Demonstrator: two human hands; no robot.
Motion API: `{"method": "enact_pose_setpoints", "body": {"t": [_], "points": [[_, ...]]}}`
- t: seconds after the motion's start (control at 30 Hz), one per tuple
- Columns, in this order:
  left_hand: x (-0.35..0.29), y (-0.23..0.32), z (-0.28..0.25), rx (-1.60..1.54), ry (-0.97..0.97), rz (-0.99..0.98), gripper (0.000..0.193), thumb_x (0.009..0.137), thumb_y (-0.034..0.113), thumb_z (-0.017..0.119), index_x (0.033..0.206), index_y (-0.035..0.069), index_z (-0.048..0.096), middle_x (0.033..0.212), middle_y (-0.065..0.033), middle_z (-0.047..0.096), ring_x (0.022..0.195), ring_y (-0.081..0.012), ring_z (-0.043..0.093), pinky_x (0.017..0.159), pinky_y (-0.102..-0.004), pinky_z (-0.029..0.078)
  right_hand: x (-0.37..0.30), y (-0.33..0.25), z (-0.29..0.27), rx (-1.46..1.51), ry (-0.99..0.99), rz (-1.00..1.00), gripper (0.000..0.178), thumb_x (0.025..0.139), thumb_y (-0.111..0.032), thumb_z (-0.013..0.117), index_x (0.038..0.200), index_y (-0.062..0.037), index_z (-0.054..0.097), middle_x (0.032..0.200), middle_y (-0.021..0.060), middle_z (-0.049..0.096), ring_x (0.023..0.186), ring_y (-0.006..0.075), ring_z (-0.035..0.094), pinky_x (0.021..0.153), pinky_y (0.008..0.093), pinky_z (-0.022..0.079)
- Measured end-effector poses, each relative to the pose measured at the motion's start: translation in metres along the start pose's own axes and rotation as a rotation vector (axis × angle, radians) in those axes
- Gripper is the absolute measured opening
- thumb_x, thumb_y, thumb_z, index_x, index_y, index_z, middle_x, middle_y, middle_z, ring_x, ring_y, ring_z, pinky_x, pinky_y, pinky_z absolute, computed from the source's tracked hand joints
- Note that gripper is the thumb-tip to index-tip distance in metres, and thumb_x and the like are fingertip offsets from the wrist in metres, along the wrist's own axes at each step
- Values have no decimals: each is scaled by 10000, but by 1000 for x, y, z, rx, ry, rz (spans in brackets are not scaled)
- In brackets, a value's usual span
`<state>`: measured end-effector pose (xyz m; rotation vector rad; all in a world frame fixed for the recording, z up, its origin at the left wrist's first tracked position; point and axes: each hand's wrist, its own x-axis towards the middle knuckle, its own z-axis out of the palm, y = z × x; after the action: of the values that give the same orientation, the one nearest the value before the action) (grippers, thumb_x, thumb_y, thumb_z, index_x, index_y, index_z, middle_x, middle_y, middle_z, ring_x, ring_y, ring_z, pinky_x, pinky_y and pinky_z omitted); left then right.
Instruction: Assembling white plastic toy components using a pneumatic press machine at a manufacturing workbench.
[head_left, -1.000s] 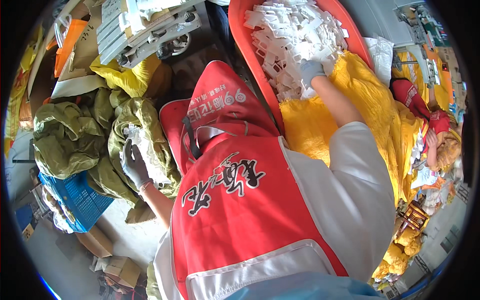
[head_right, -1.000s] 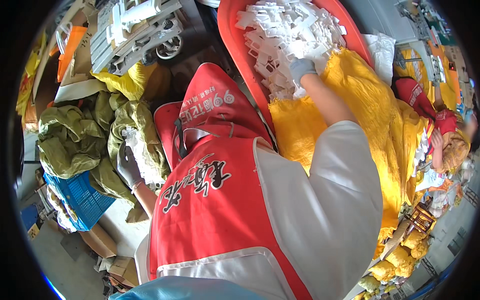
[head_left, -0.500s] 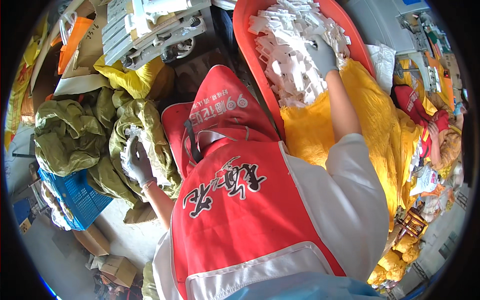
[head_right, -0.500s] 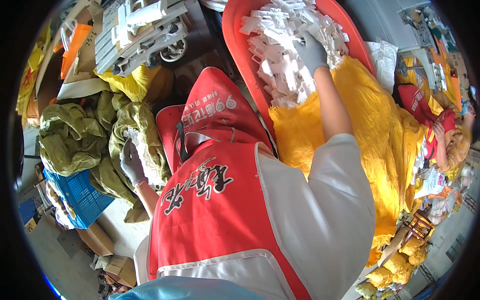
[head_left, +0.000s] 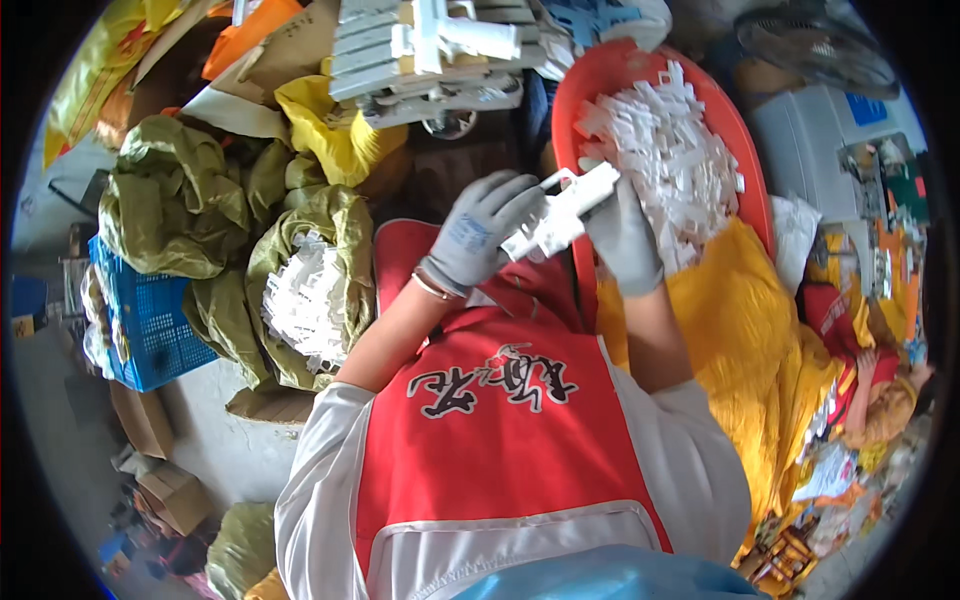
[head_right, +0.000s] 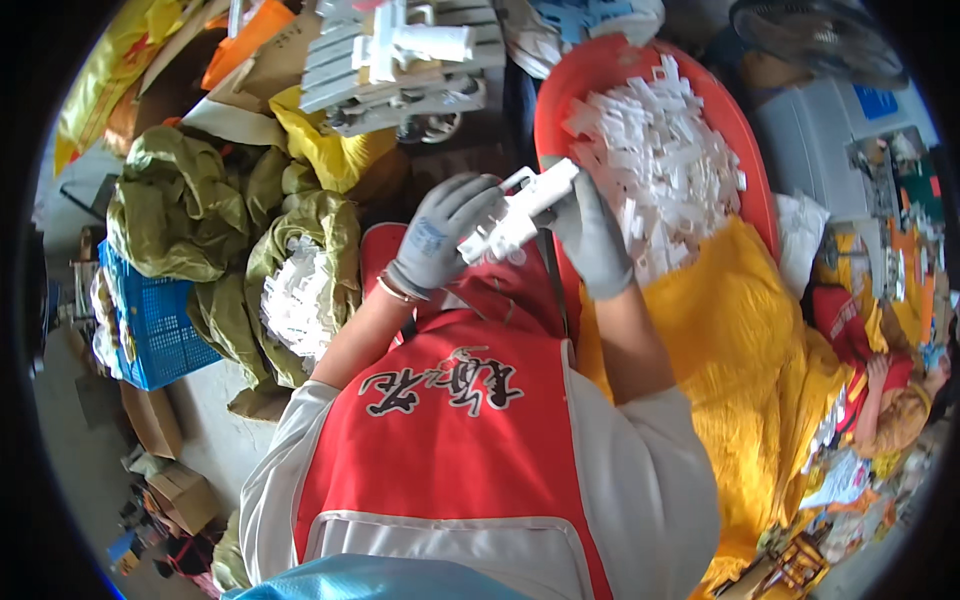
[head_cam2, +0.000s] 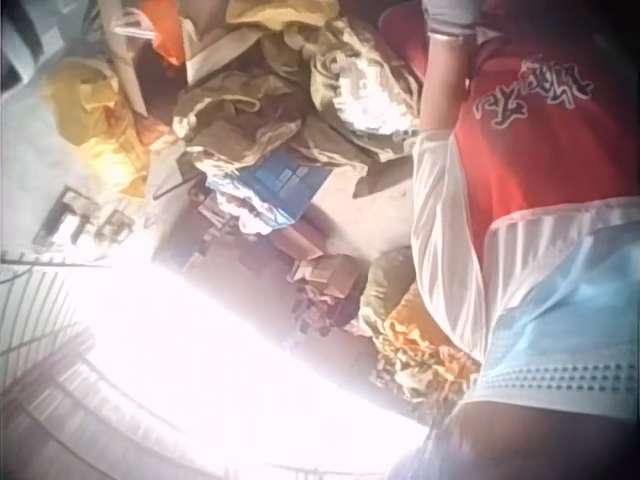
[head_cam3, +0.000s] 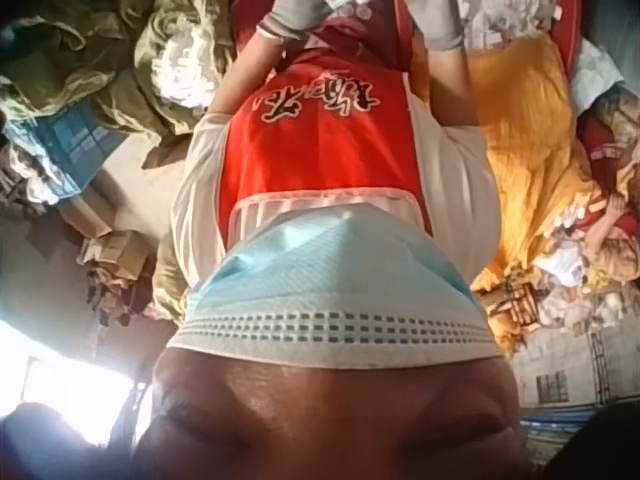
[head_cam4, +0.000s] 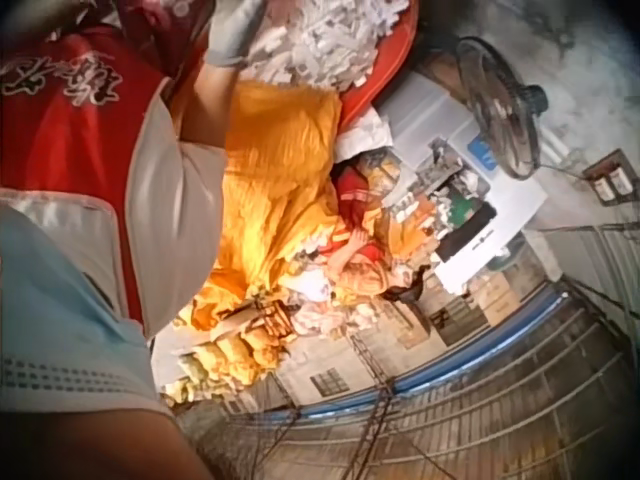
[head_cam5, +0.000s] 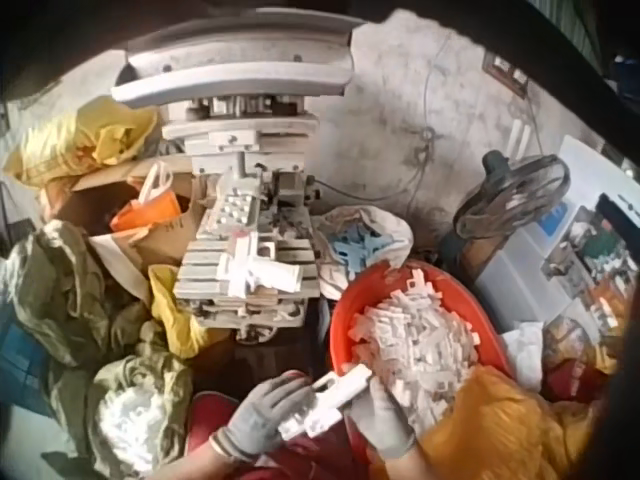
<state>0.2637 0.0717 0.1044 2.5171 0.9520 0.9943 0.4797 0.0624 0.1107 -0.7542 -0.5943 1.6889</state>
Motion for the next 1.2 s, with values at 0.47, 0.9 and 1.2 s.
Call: {"method": "enact_pose_setpoints", "body": {"t": [0.47, 0.9, 1.2], "points": [[25, 12, -55, -282, 68, -91, 299, 860, 210, 623, 1101, 34, 606, 1131, -153, 605, 1050, -315, 572, 917, -395, 442, -9, 13, -9, -684, 143, -397, 390, 996, -287, 412, 1282, -22, 430, 1051, 72, 553, 876, 139, 554, 754, 286, 469], [93, -116, -146, 143, 130, -129, 317, 809, 146, 644, 1105, 42, 601, 977, -147, 646, 875, -319, 622, 782, -343, 500, -3, -19, -19, -246, 76, -315, 420, 975, -321, 467, 1277, -31, 434, 1095, 81, 567, 953, 156, 563, 862, 307, 465], [81, -131, -140, -83, 476, -321, 241, 882, 166, 601, 1104, 73, 611, 908, -141, 668, 830, -246, 655, 720, -322, 503, 78, -61, 44, -485, -82, -513, 411, 993, -252, 444, 1329, -18, 408, 1255, 95, 509, 1081, 177, 558, 957, 315, 423]]}}
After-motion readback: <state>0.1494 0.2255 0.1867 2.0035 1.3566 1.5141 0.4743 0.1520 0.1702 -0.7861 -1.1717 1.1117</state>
